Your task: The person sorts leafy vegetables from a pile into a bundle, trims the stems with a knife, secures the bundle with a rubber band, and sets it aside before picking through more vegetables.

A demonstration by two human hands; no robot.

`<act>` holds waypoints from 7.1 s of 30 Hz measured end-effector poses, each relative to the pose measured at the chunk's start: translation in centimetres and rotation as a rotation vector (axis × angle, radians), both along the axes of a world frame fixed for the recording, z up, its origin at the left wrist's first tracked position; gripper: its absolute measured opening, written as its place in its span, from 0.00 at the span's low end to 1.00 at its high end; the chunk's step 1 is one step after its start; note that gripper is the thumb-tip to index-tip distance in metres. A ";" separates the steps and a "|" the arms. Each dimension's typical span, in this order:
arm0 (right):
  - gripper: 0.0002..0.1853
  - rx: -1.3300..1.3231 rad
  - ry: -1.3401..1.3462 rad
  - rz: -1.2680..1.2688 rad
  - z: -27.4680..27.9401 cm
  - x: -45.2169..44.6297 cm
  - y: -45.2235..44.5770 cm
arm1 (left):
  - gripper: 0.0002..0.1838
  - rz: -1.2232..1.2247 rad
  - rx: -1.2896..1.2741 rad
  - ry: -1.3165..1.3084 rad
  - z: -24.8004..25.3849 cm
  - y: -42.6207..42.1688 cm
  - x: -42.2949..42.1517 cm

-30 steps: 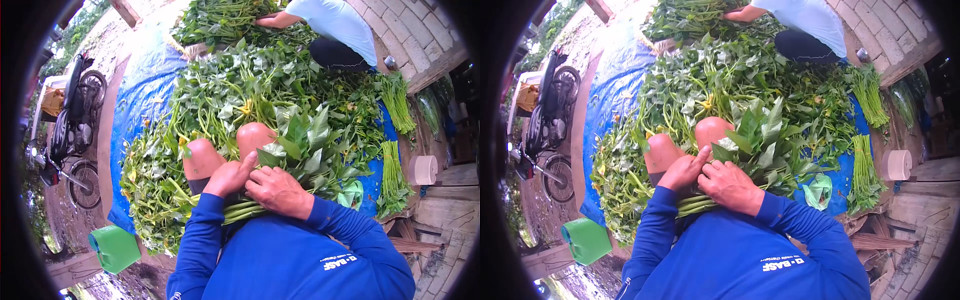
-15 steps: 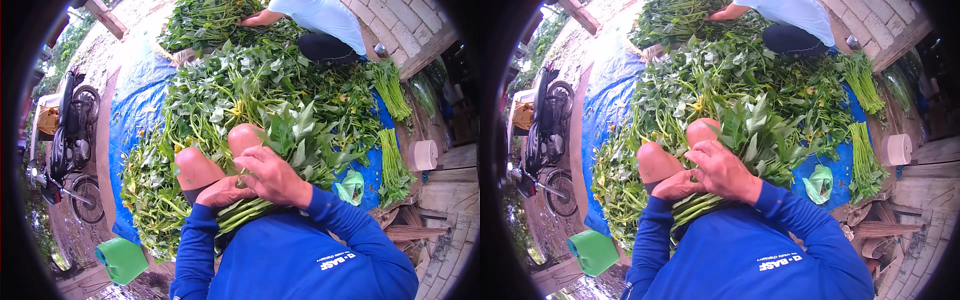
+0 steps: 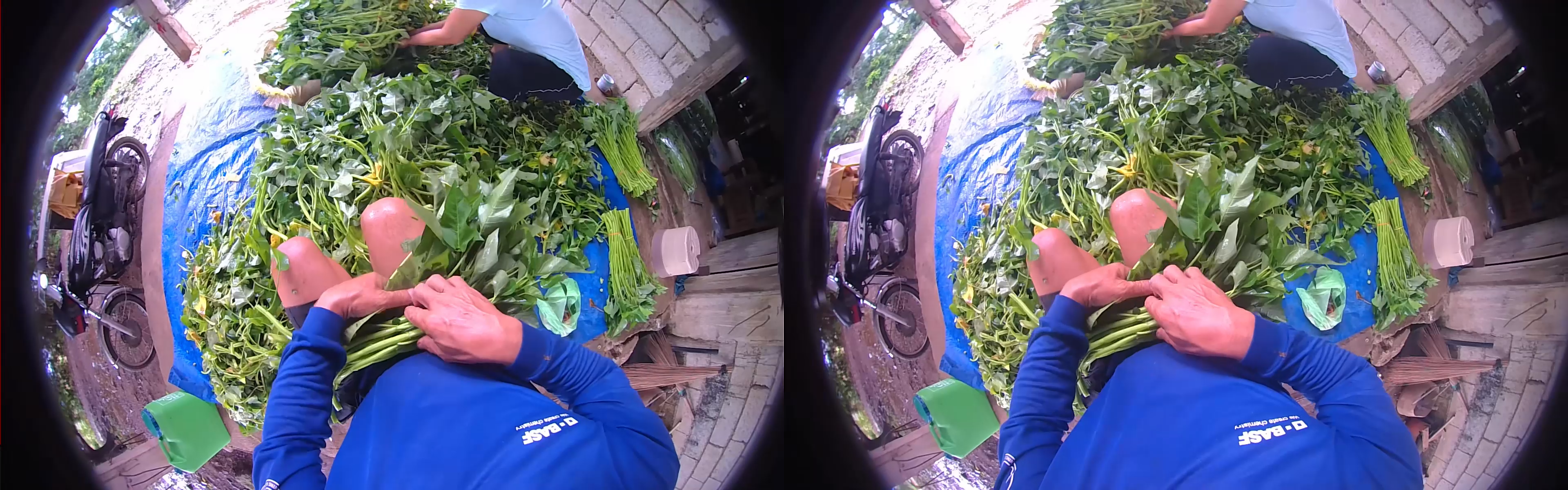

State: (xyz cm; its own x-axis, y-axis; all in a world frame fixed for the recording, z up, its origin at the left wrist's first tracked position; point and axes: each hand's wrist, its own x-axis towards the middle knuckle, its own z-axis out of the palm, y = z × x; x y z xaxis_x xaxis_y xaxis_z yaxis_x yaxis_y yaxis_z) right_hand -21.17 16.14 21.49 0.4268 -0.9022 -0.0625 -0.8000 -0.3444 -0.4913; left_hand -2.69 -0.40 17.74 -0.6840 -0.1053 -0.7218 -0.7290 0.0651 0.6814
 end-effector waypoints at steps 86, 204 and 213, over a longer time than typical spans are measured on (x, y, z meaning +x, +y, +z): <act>0.44 0.398 0.012 0.203 -1.9 -0.8 -13.9 | 0.20 0.196 -0.854 0.423 3.1 5.2 11.5; 0.43 0.567 -0.026 0.387 -2.8 9.1 -8.8 | 0.45 0.304 -0.811 -0.029 1.8 14.1 16.4; 0.47 0.637 -0.077 0.382 -3.2 8.0 -9.8 | 0.48 0.240 -0.443 -0.032 2.4 8.8 16.1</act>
State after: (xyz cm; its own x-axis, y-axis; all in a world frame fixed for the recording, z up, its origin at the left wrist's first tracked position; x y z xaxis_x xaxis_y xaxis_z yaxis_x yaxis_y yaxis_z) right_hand -13.18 6.36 18.31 0.7274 -0.4895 -0.4809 -0.6370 -0.2210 -0.7385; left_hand 13.40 8.39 20.10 -0.5810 -0.5578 -0.5927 -0.7792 0.1709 0.6030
